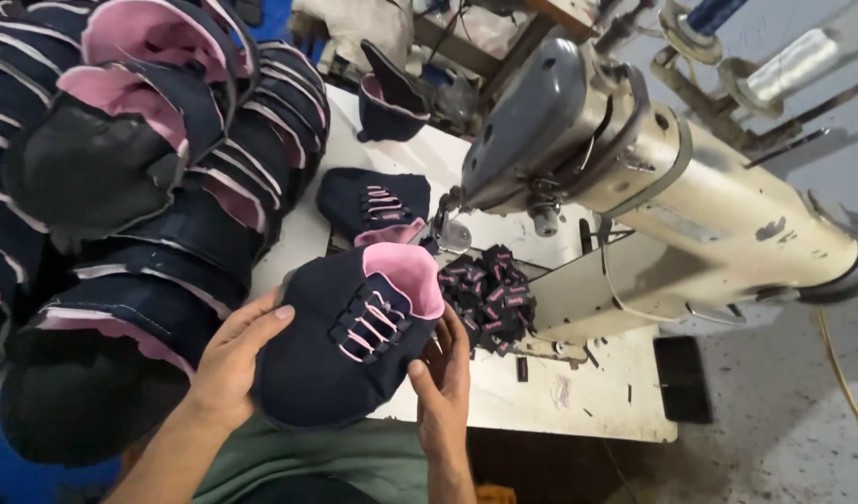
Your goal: The person uses a sewing machine to stitch pink elastic bands onto the upper part of black shoes. They repeatedly pick up shoes from a pile, position them under the needle, sew the bands, and then move the finished shoes aside.
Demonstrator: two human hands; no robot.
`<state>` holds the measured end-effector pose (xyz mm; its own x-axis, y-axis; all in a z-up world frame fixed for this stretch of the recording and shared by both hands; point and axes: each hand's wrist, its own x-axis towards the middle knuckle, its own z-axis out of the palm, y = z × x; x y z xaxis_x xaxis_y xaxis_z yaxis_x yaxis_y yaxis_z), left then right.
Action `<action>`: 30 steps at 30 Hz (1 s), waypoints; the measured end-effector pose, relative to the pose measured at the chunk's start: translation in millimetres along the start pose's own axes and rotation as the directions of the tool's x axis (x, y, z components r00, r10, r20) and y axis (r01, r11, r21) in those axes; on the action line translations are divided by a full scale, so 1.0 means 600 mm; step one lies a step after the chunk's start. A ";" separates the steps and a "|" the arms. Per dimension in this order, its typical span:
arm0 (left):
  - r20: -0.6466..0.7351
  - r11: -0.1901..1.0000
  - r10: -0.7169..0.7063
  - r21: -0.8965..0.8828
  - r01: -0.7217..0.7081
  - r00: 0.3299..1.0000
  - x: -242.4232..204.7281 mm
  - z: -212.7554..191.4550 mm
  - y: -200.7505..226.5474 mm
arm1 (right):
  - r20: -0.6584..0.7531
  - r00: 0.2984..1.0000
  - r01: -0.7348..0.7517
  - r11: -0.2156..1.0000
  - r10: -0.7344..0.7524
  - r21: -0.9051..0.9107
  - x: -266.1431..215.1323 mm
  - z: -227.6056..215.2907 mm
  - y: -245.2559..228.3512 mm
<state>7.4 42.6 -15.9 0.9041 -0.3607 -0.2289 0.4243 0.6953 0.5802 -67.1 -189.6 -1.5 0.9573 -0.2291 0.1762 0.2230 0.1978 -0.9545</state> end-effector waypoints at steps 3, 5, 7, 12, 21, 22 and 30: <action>0.076 1.000 0.021 -0.024 -0.020 0.997 0.009 -0.029 -0.022 | -0.043 0.999 0.010 0.999 -0.012 -0.044 -0.005 -0.002 0.009; 0.134 1.000 0.002 0.004 -0.003 0.991 0.006 -0.008 -0.004 | -0.069 0.998 0.004 0.999 -0.006 -0.033 -0.007 -0.003 0.017; 0.187 0.999 -0.017 0.034 0.010 0.982 0.000 0.009 0.007 | -0.091 0.996 -0.003 1.000 0.001 -0.021 -0.012 -0.005 0.026; 0.060 0.929 -0.121 0.359 0.091 0.991 0.001 0.021 0.001 | -0.066 0.998 0.019 0.998 -0.023 -0.055 -0.018 -0.002 0.030; 0.163 0.855 -0.064 0.517 -0.030 0.985 0.014 0.004 -0.019 | 0.067 0.919 0.324 0.650 -0.388 -0.688 -0.018 0.014 -0.050; 0.171 0.854 -0.067 0.519 -0.032 0.983 0.013 0.004 -0.021 | 0.062 0.917 0.324 0.647 -0.394 -0.690 -0.012 0.016 -0.046; 0.245 0.881 -0.205 0.468 0.070 0.948 0.013 -0.060 -0.044 | 0.284 0.946 0.027 0.839 0.154 -0.543 -0.003 -0.009 0.019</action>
<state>5.1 43.6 -61.1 0.7577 -0.6365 -0.1444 0.4134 0.2967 0.8609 -67.1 -191.9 -14.0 0.9925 0.0848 0.0882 0.1130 -0.3582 -0.9268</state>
